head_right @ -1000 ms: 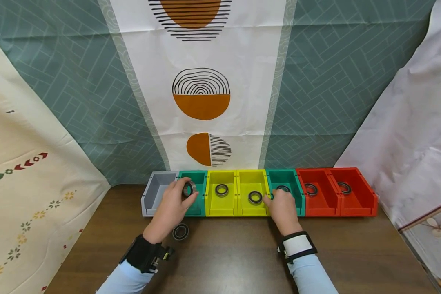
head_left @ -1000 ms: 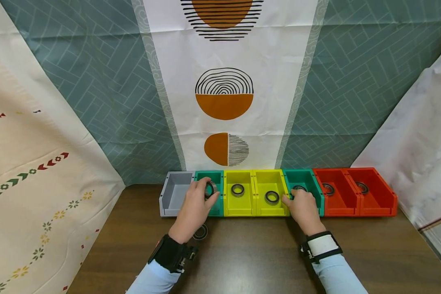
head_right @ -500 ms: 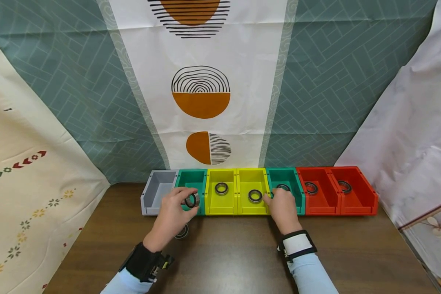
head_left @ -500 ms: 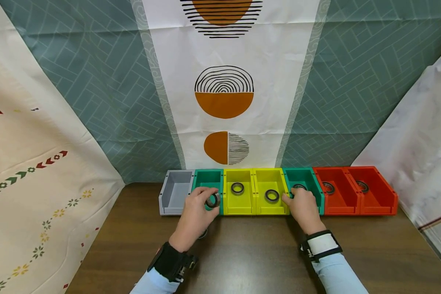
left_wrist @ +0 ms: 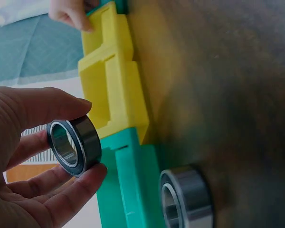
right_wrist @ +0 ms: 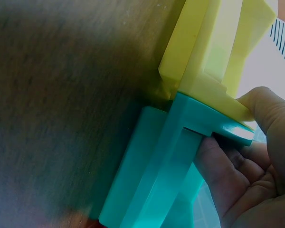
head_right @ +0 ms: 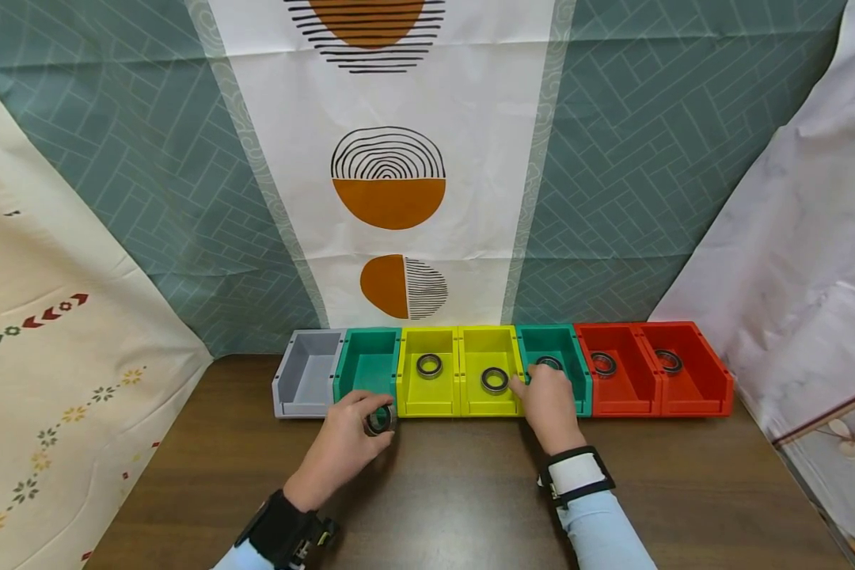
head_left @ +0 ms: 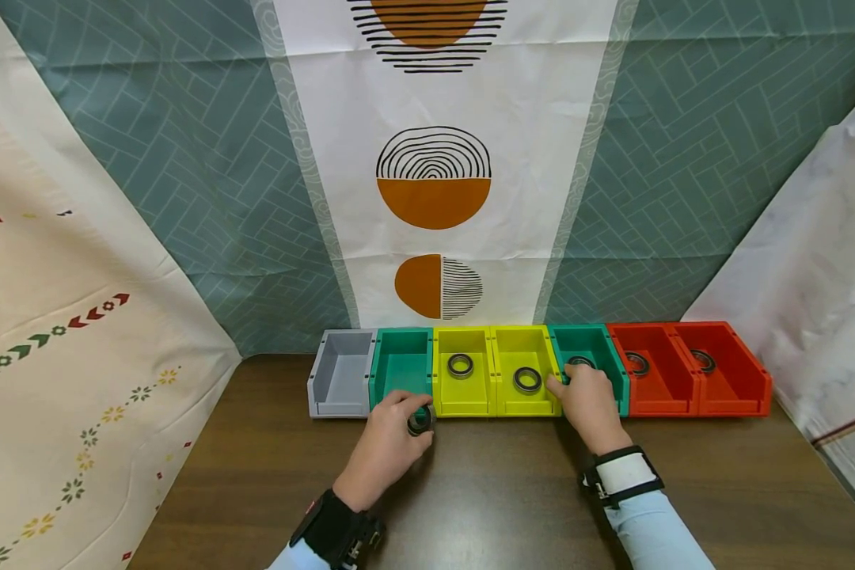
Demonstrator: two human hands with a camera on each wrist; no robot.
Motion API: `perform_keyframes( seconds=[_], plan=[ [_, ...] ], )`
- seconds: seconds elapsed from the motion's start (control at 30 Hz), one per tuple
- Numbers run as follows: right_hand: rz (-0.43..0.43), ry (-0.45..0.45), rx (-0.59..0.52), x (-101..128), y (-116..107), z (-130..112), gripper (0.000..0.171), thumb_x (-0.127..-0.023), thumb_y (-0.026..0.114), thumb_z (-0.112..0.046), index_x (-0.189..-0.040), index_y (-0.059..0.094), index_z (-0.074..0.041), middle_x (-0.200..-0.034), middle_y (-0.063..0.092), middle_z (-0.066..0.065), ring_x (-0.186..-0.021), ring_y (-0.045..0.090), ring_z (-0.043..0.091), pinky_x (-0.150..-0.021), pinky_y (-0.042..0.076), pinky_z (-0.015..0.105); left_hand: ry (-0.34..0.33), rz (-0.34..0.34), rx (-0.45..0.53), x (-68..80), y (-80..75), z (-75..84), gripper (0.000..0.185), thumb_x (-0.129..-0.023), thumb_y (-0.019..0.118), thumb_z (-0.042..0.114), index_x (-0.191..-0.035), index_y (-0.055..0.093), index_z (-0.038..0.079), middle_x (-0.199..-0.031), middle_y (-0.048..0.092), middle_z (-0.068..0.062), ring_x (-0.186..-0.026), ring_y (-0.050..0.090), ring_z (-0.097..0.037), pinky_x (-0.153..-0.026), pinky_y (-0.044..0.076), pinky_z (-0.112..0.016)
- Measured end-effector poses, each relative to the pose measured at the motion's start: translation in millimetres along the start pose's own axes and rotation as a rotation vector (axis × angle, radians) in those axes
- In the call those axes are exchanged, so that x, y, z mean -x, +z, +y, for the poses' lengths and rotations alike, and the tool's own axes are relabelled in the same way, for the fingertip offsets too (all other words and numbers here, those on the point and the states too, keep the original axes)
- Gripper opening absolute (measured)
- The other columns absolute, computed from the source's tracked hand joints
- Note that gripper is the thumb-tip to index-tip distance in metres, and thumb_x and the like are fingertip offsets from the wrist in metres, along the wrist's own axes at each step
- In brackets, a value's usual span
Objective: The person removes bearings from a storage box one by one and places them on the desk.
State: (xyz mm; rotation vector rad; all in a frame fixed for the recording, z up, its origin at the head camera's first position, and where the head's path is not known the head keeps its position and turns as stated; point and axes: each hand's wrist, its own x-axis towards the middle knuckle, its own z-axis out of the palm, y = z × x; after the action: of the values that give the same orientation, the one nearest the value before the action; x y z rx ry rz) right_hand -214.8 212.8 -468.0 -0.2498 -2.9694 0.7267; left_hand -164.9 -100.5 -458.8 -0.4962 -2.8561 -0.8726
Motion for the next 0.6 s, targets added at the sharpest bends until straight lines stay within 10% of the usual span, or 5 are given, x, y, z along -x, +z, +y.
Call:
perform_keyframes(
  seconds=[0.6],
  plan=[
    [0.007, -0.009, -0.002, 1, -1, 0, 0.055, -0.088, 0.062, -0.032, -0.127, 0.053, 0.006, -0.1, 0.058, 0.02, -0.082, 0.052, 0.028, -0.069, 0.05, 0.038, -0.025, -0.194, -0.105, 5.2, 20.9, 1.8, 0.046, -0.074, 0.076, 0.018, -0.118, 0.063, 0.021, -0.113, 0.057, -0.005, -0.093, 0.058, -0.015, -0.075, 0.054, -0.033]
  ],
)
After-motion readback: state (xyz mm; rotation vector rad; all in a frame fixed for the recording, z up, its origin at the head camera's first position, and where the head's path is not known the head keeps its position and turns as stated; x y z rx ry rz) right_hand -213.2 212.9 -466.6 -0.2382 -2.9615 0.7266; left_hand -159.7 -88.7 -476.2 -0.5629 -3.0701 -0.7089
